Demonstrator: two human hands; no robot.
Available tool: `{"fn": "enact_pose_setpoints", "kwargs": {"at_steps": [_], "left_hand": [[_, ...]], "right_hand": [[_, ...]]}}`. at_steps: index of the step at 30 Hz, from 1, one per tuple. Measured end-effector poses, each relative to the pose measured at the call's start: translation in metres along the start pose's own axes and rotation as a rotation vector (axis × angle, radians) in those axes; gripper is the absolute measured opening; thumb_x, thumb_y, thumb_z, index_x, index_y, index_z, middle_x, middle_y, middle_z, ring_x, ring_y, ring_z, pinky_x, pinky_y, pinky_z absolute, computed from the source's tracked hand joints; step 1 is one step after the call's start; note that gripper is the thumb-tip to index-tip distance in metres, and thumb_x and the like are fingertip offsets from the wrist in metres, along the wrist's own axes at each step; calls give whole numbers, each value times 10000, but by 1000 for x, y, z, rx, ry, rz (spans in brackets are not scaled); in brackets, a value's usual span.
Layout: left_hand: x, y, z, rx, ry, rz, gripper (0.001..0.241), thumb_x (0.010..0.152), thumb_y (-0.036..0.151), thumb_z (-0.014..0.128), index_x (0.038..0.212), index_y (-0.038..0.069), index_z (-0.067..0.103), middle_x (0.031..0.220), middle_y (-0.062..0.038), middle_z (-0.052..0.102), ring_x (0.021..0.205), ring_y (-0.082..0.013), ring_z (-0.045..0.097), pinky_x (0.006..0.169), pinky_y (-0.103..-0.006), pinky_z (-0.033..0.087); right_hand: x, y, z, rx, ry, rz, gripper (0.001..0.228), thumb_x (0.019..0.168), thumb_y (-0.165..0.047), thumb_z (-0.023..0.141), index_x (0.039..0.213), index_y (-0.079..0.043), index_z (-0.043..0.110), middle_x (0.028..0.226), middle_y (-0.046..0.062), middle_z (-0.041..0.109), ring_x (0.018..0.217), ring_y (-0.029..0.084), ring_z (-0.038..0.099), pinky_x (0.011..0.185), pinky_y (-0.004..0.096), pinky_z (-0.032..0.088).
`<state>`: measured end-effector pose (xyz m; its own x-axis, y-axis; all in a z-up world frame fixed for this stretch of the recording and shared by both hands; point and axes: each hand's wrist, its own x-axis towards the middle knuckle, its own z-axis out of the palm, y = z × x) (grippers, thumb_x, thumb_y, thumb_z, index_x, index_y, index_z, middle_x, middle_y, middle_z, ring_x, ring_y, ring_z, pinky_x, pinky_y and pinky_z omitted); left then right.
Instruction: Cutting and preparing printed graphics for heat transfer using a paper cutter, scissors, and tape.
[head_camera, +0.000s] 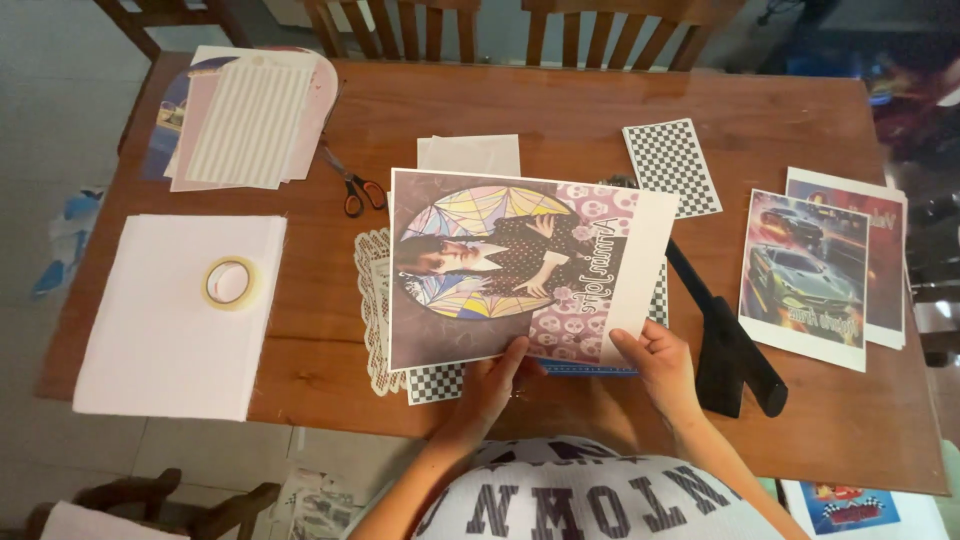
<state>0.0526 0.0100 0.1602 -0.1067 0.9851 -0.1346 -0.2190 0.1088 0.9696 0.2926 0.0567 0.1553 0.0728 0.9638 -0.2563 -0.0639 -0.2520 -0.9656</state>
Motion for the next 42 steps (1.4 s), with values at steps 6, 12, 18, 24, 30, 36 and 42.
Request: {"fn": "enact_pose_setpoints", "kwargs": {"at_steps": [6, 12, 18, 24, 30, 36, 42], "left_hand": [[16, -45, -6, 3, 3, -10, 330, 1025, 224, 643, 838, -14, 773, 724, -181, 787, 651, -224, 787, 558, -327, 638], [17, -27, -10, 38, -7, 56, 286, 1016, 180, 654, 868, -26, 786, 726, -195, 786, 669, -234, 788, 624, -345, 660], [22, -16, -17, -51, 7, 35, 272, 1017, 169, 664, 870, -30, 778, 742, -206, 784, 667, -238, 782, 648, -376, 664], [24, -11, -29, -79, 17, 11, 237, 1020, 167, 664, 925, -25, 768, 739, -199, 772, 675, -234, 781, 675, -383, 663], [26, -6, -32, -45, 30, 9, 236, 1017, 163, 659, 936, -33, 762, 752, -207, 777, 667, -229, 775, 654, -374, 660], [25, 0, -34, -39, 51, -83, 291, 1013, 192, 663, 877, -41, 774, 732, -201, 775, 660, -231, 777, 654, -371, 665], [22, 6, -28, -43, 75, -96, 277, 1003, 203, 683, 873, -23, 778, 726, -193, 775, 670, -227, 778, 678, -376, 662]], "right_hand": [[-1, -11, 7, 46, 22, 39, 208, 909, -64, 766, 1061, 73, 732, 803, 187, 738, 720, 222, 684, 745, 419, 612], [6, -13, 16, 20, 26, 34, 176, 930, -60, 747, 1049, 68, 728, 822, 195, 754, 746, 237, 718, 758, 421, 616], [6, -18, 27, -6, 0, 26, 157, 936, -78, 748, 1053, 27, 733, 818, 152, 750, 752, 199, 712, 776, 388, 611], [3, -18, 43, 66, 6, 6, 199, 930, -58, 744, 1103, 38, 718, 840, 140, 740, 770, 179, 702, 796, 381, 605], [8, -17, 52, 91, -7, -7, 203, 928, -53, 745, 1108, 34, 710, 845, 138, 743, 787, 176, 712, 805, 378, 609], [0, -27, 57, 73, -18, 0, 172, 931, -56, 743, 1073, 37, 722, 800, 138, 741, 736, 168, 706, 773, 352, 610], [-3, -29, 58, 69, -16, 3, 155, 928, -58, 741, 1054, 32, 727, 780, 129, 738, 721, 160, 702, 767, 347, 610]]}}
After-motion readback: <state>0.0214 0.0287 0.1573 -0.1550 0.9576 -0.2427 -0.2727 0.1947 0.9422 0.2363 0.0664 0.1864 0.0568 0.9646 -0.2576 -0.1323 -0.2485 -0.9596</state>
